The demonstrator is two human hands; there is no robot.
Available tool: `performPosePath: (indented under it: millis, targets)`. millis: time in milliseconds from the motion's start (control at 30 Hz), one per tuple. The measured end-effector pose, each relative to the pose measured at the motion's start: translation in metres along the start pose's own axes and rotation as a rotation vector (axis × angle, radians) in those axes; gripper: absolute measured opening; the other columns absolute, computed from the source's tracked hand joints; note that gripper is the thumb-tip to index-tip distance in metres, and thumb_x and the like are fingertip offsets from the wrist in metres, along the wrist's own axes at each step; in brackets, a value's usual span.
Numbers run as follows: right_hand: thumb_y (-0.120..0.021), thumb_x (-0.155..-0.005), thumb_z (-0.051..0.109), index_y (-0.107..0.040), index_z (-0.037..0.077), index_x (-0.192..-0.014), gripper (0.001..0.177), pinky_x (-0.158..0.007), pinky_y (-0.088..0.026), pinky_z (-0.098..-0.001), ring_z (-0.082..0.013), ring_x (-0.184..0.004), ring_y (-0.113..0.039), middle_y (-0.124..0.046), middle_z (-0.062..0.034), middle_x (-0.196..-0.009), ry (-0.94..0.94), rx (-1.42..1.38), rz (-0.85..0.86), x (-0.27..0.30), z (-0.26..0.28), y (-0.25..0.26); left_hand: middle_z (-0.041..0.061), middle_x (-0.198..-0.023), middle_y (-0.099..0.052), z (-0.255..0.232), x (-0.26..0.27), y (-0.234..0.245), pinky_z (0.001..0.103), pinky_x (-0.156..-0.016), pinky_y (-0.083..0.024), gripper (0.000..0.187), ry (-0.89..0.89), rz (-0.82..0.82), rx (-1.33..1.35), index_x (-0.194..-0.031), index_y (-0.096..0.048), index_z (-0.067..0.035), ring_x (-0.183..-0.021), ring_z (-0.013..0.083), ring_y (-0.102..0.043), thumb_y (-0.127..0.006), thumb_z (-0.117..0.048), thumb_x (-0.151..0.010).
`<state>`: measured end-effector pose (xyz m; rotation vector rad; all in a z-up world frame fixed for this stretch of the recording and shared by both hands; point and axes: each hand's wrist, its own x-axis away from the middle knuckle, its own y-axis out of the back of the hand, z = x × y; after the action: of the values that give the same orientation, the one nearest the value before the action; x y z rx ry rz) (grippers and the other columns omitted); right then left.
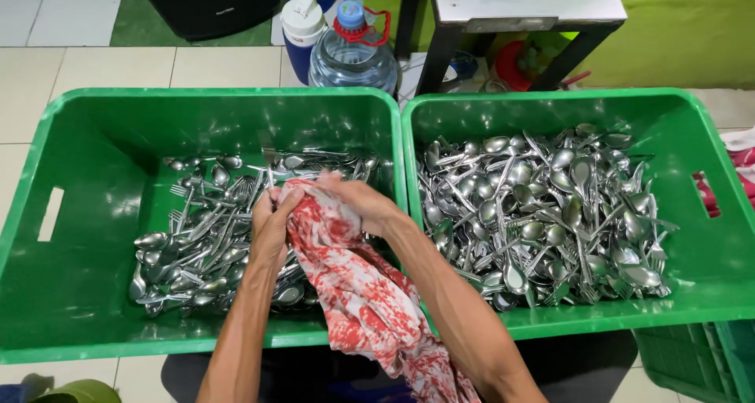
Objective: Polishing spoons and forks using a cloth and sorting them within crates.
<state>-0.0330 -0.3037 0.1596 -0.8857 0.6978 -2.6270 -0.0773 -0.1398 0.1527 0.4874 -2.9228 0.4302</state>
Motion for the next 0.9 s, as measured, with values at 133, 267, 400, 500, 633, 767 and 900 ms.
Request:
performPosePath:
  millis: [133, 267, 400, 500, 633, 767, 900]
  targets:
    - [-0.081, -0.085, 0.011, -0.072, -0.002, -0.098, 0.021, -0.079, -0.061, -0.036, -0.0203, -0.081, -0.077, -0.077, -0.0132, -0.088, 0.086, -0.082, 0.054, -0.011, -0.01, 0.003, -0.005, -0.078, -0.049, -0.002, 0.002, 0.004, 0.022, -0.069, -0.04, 0.033, -0.095, -0.02, -0.196, -0.088, -0.05, -0.015, -0.076, 0.0077, -0.048, -0.075, -0.034, -0.098]
    - [-0.073, -0.095, 0.018, -0.068, -0.004, -0.11, 0.028, -0.085, -0.06, -0.0542, -0.0359, -0.092, -0.076, -0.074, -0.0247, -0.098, 0.103, -0.303, -0.066, -0.036, -0.021, 0.026, 0.021, -0.133, -0.059, 0.0, -0.008, 0.008, 0.054, -0.107, -0.038, 0.036, -0.136, 0.064, -0.218, -0.084, -0.043, -0.012, -0.129, 0.0388, -0.052, -0.032, -0.032, -0.112]
    - [-0.064, -0.101, 0.035, -0.068, -0.002, -0.117, 0.04, -0.094, -0.058, -0.0535, -0.0356, -0.102, -0.074, -0.074, -0.0243, -0.108, 0.089, -0.394, -0.092, -0.027, -0.022, 0.026, 0.022, -0.144, -0.056, 0.002, -0.005, 0.008, 0.066, -0.113, -0.028, 0.036, -0.143, 0.124, -0.347, -0.082, -0.055, -0.008, -0.141, 0.0482, -0.042, -0.036, -0.021, -0.111]
    - [-0.055, -0.102, 0.049, -0.07, -0.001, -0.119, 0.055, -0.101, -0.053, -0.0566, -0.0383, -0.107, -0.072, -0.072, -0.025, -0.114, 0.216, -0.585, 0.047, -0.007, -0.004, 0.003, 0.027, -0.14, -0.057, 0.029, -0.013, 0.009, 0.054, -0.116, -0.031, 0.032, -0.336, 0.238, -0.383, -0.084, -0.065, -0.004, -0.136, 0.0458, -0.048, -0.043, -0.01, -0.106]
    - [-0.051, -0.102, 0.04, -0.071, -0.004, -0.11, 0.049, -0.094, -0.057, -0.0522, -0.04, -0.098, -0.073, -0.073, -0.0245, -0.103, 0.177, -0.66, 0.117, 0.011, 0.009, -0.007, 0.03, -0.146, -0.05, 0.022, -0.004, 0.001, 0.061, -0.115, -0.028, 0.032, -0.385, 0.27, -0.502, -0.081, -0.066, -0.004, -0.134, 0.0543, -0.044, -0.045, -0.012, -0.105]
    - [-0.065, -0.097, 0.025, -0.073, 0.005, -0.102, 0.023, -0.068, -0.057, -0.0297, -0.0222, -0.066, -0.068, -0.063, -0.0096, -0.068, 0.292, -0.352, 0.096, 0.008, -0.003, -0.011, 0.025, -0.129, -0.059, 0.053, -0.019, 0.011, 0.056, -0.114, -0.033, 0.027, -0.495, 0.245, -0.78, -0.083, -0.065, -0.003, -0.124, 0.0451, -0.052, -0.051, -0.014, -0.104]
    - [-0.082, -0.086, 0.015, -0.078, 0.006, -0.103, 0.02, -0.056, -0.055, -0.0228, -0.0119, -0.064, -0.066, -0.071, -0.0096, -0.071, 0.422, -0.038, -0.109, 0.001, -0.016, -0.016, 0.029, -0.076, -0.06, 0.034, 0.002, -0.003, 0.06, -0.12, -0.024, 0.029, -0.524, 0.323, -0.958, -0.068, -0.059, -0.002, -0.091, 0.0481, -0.064, -0.057, -0.012, -0.094]
